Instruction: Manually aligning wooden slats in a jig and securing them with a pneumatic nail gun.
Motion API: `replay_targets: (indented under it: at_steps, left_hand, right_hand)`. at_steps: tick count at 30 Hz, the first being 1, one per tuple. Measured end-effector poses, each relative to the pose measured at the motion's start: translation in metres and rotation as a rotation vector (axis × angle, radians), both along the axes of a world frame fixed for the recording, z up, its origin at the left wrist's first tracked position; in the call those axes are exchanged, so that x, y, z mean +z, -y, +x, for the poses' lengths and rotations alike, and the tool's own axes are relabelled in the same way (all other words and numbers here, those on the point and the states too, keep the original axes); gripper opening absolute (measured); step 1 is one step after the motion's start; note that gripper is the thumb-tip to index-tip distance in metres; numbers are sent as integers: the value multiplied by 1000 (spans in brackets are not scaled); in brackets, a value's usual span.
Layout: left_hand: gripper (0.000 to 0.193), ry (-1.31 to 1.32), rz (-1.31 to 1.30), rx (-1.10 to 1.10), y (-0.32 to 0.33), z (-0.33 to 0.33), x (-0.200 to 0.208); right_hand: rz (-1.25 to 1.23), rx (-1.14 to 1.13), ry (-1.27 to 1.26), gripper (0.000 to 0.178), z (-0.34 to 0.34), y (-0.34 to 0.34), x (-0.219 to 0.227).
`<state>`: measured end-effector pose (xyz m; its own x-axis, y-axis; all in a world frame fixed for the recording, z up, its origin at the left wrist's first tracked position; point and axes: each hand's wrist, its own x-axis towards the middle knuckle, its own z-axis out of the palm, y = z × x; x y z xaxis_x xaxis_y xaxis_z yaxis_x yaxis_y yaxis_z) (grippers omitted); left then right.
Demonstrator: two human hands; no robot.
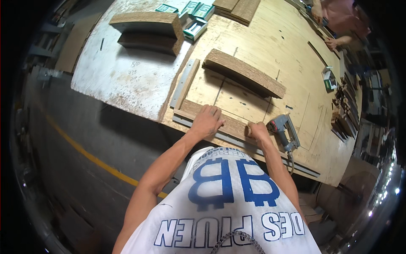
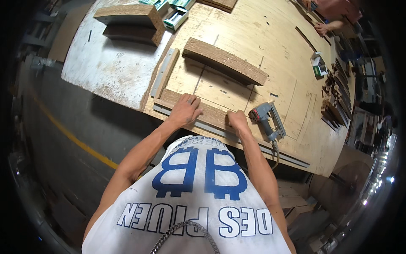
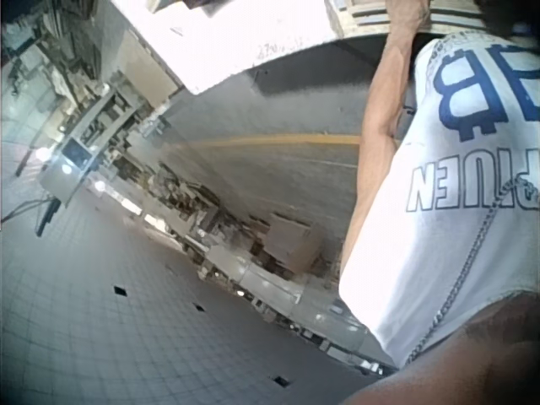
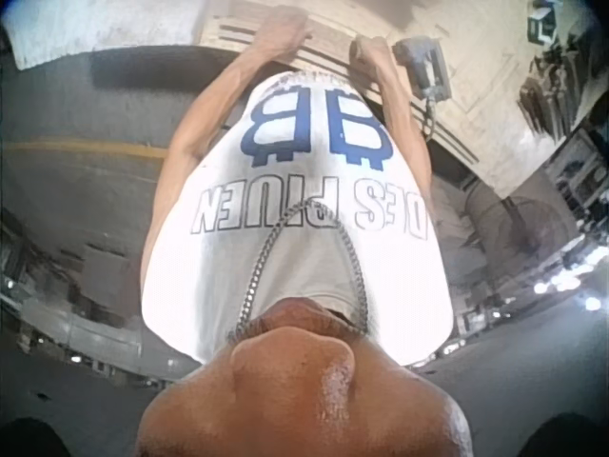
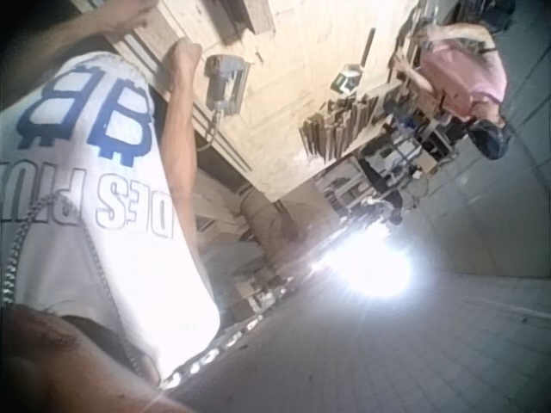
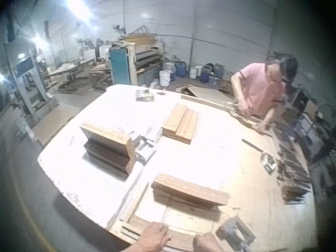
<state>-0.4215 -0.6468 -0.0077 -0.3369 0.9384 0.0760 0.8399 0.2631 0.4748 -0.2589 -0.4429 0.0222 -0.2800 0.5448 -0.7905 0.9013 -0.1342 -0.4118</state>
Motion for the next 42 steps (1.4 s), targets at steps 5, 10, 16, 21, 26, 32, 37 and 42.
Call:
replay_targets:
  at_steps: [5,10,16,21,26,32,37,42]
  left_hand:
    - [42,-57,43,8,-4,0,-2]
    - [39,-110,44,-18,2,-3,-6]
    - [42,-126,-29,-40,-2,-4,-4]
    - [35,-159,-19,-65,-7,-2,-1]
    - [29,-176,-64,-46,-7,0,4]
    - [21,-182,-38,19,-7,-3,3]
    - [19,-192,-5,-5,-14,0,1]
    - [22,-176,-19,-22,-11,0,3]
  right_hand:
    - [-226,-211,-138,28,17,-16,-9]
    - [-310,-193,-55,28,6,-25,1]
    - [-293,-205,-45,29,12,-28,-3]
    - [-321,-157,-63,29,23,-30,-13]
    - [-304,-30,-12,32,16,-23,-9]
    - [-349,-52,-102,28,10,-28,3]
    - [-300,-157,-195,29,19,-29,-23]
    - [-177,28,-148,26,18,-23,-25]
